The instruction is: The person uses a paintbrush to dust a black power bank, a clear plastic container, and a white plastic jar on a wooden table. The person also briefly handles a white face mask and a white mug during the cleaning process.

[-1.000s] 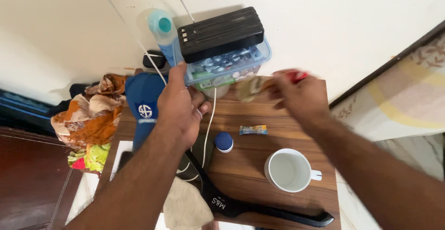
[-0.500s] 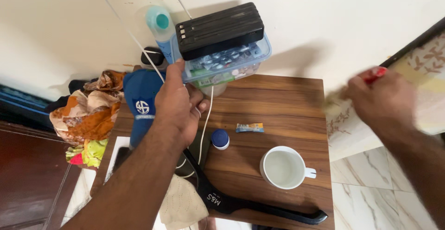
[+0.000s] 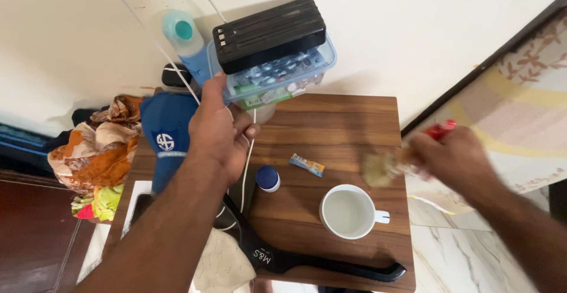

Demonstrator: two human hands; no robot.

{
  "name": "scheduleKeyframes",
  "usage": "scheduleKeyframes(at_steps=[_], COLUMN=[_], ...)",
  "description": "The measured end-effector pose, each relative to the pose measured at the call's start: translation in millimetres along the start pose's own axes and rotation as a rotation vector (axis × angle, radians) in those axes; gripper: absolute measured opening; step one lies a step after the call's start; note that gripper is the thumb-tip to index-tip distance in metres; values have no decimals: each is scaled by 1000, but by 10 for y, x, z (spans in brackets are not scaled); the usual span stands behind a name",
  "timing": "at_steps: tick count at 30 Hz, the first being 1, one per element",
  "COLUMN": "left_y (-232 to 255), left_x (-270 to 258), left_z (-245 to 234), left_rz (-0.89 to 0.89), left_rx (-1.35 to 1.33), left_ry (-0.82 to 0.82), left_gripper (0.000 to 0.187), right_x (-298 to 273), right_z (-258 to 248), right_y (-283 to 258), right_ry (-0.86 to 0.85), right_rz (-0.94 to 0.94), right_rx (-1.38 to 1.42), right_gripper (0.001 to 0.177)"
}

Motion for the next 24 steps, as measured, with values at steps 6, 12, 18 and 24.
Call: scheduleKeyframes(at_steps=[6, 12, 18, 24], left_y=[-54, -136, -296, -604], left_x=[54, 54, 79, 182], left_z=[50, 160, 291, 477], left_rz=[-14, -16, -39, -117], left_rx=[17, 44, 85, 140], left_ry=[-1, -14, -103, -137], left_gripper=[33, 31, 27, 26], right_x=[-16, -71, -174, 49], right_z=[-312, 23, -425, -579], right_y=[182, 181, 158, -203], right_ry=[143, -60, 250, 65], right_rz=[-43, -141, -156, -277], right_rx=[-136, 152, 152, 569], right_gripper=[38, 33, 21, 33])
Point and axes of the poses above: each hand's wrist, its own x-axis towards the middle knuckle, its own z-axis out of the palm, y = z × x, the point moved 1 cm from there along x, towards the middle knuckle, and after that the axes turned 5 degrees about -z, right-handed, at the moved point
